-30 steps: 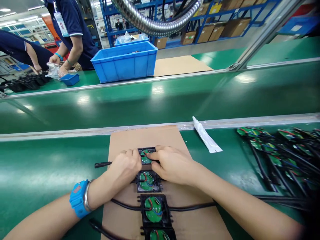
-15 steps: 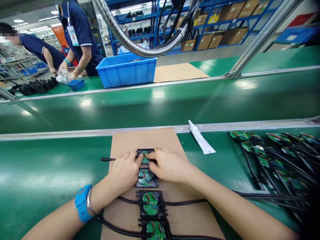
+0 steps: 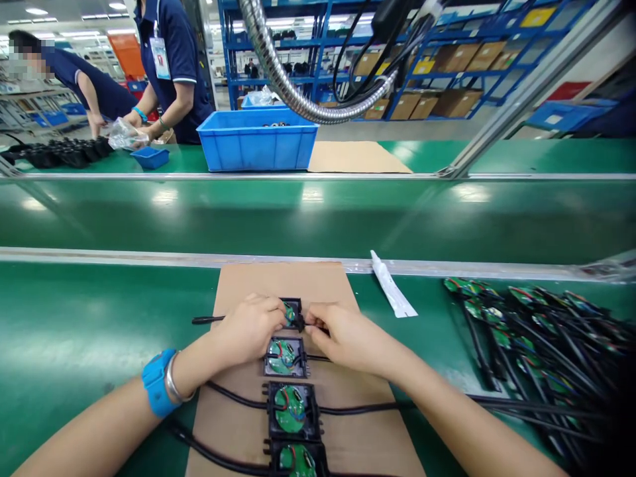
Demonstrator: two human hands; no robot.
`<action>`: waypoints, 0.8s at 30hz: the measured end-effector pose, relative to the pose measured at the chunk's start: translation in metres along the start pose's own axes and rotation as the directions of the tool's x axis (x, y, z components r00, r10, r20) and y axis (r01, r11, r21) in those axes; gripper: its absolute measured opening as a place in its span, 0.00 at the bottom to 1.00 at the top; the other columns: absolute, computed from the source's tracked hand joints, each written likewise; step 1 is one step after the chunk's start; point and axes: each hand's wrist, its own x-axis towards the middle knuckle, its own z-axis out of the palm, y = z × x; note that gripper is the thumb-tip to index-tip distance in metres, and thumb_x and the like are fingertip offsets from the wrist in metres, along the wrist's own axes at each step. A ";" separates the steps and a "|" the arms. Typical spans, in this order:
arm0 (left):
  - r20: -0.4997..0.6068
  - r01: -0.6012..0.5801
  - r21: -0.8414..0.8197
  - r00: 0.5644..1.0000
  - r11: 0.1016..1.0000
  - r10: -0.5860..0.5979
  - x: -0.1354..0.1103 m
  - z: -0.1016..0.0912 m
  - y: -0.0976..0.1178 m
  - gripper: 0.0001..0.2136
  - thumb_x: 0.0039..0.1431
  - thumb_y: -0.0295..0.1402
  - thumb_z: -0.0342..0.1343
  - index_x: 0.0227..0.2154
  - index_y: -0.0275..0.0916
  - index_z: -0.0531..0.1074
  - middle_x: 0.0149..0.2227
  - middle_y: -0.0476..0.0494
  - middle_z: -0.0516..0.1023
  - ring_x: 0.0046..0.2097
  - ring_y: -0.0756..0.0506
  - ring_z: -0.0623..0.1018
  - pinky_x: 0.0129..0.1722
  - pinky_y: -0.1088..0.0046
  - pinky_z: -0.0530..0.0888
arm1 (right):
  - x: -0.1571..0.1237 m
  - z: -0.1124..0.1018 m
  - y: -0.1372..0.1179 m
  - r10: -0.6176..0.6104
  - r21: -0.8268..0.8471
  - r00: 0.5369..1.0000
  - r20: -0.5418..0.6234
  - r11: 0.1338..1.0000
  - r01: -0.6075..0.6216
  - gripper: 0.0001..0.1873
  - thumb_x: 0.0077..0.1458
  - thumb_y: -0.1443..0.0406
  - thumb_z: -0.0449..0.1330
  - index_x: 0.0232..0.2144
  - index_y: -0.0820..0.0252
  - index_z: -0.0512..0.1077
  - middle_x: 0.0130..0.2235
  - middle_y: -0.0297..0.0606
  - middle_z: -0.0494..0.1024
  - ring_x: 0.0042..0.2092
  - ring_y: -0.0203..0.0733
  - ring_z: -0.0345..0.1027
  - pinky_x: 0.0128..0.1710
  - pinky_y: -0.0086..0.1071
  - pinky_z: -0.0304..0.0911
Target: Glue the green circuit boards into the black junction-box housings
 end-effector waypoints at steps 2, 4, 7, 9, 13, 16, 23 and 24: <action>0.015 -0.002 0.000 1.000 1.000 0.002 0.000 0.001 0.000 0.09 0.60 0.22 0.49 0.37 0.36 0.74 0.40 0.44 0.76 0.42 0.45 0.76 0.45 0.65 0.71 | 0.002 0.009 0.004 -0.048 -0.056 0.996 -0.076 0.997 0.044 0.09 0.57 0.69 0.47 0.29 0.61 0.65 0.30 0.39 0.72 0.31 0.39 0.64 0.31 0.33 0.55; 0.024 0.000 0.000 1.000 1.000 0.000 0.000 0.002 0.000 0.09 0.60 0.22 0.49 0.37 0.35 0.74 0.40 0.43 0.77 0.42 0.44 0.75 0.45 0.65 0.71 | 0.004 0.017 0.011 -0.054 -0.081 0.991 -0.124 0.996 0.044 0.10 0.60 0.68 0.44 0.31 0.61 0.64 0.32 0.41 0.71 0.33 0.40 0.64 0.32 0.33 0.55; 0.027 0.005 -0.003 1.000 1.000 -0.005 0.000 0.003 0.000 0.09 0.60 0.22 0.49 0.37 0.35 0.73 0.40 0.42 0.77 0.43 0.43 0.75 0.46 0.64 0.71 | 0.004 0.026 0.023 -0.051 -0.113 0.991 -0.121 0.993 0.037 0.10 0.60 0.68 0.44 0.30 0.60 0.63 0.30 0.38 0.69 0.31 0.38 0.63 0.31 0.32 0.54; 0.029 0.008 -0.003 1.000 1.000 -0.008 -0.001 0.005 0.000 0.09 0.60 0.22 0.48 0.37 0.36 0.73 0.41 0.42 0.76 0.43 0.43 0.75 0.46 0.64 0.71 | 0.004 0.028 0.028 -0.056 -0.148 0.993 -0.108 0.988 0.040 0.09 0.60 0.69 0.45 0.30 0.60 0.62 0.29 0.37 0.68 0.29 0.37 0.62 0.30 0.31 0.53; 0.022 0.045 0.031 0.999 0.998 -0.046 -0.001 0.006 0.003 0.15 0.57 0.21 0.48 0.47 0.37 0.68 0.41 0.42 0.75 0.41 0.42 0.74 0.45 0.63 0.71 | 0.006 0.027 0.027 -0.082 -0.231 0.994 -0.068 0.971 0.064 0.08 0.56 0.72 0.47 0.31 0.61 0.64 0.29 0.37 0.70 0.29 0.37 0.62 0.28 0.31 0.51; 0.047 0.024 0.072 0.999 0.997 -0.028 0.002 0.005 0.007 0.20 0.52 0.20 0.49 0.49 0.37 0.68 0.40 0.42 0.73 0.41 0.41 0.72 0.42 0.63 0.71 | 0.009 0.030 0.021 -0.108 -0.283 0.993 -0.042 0.955 0.092 0.10 0.52 0.75 0.48 0.33 0.62 0.68 0.30 0.40 0.72 0.31 0.39 0.62 0.28 0.32 0.48; 0.056 0.019 0.109 0.998 0.994 -0.025 0.001 0.008 0.010 0.20 0.52 0.20 0.48 0.49 0.36 0.69 0.43 0.40 0.72 0.43 0.40 0.72 0.42 0.61 0.71 | 0.006 0.034 0.021 -0.120 -0.284 0.987 -0.108 0.955 0.085 0.11 0.56 0.74 0.49 0.34 0.61 0.71 0.33 0.43 0.73 0.35 0.43 0.63 0.29 0.32 0.51; 0.037 0.019 0.076 0.999 0.997 -0.022 -0.001 0.009 0.008 0.21 0.54 0.20 0.47 0.51 0.37 0.67 0.44 0.40 0.72 0.45 0.40 0.72 0.44 0.60 0.71 | 0.005 0.033 0.023 -0.122 -0.273 0.984 -0.131 0.959 0.082 0.11 0.57 0.73 0.50 0.34 0.61 0.71 0.33 0.42 0.72 0.36 0.43 0.64 0.31 0.32 0.53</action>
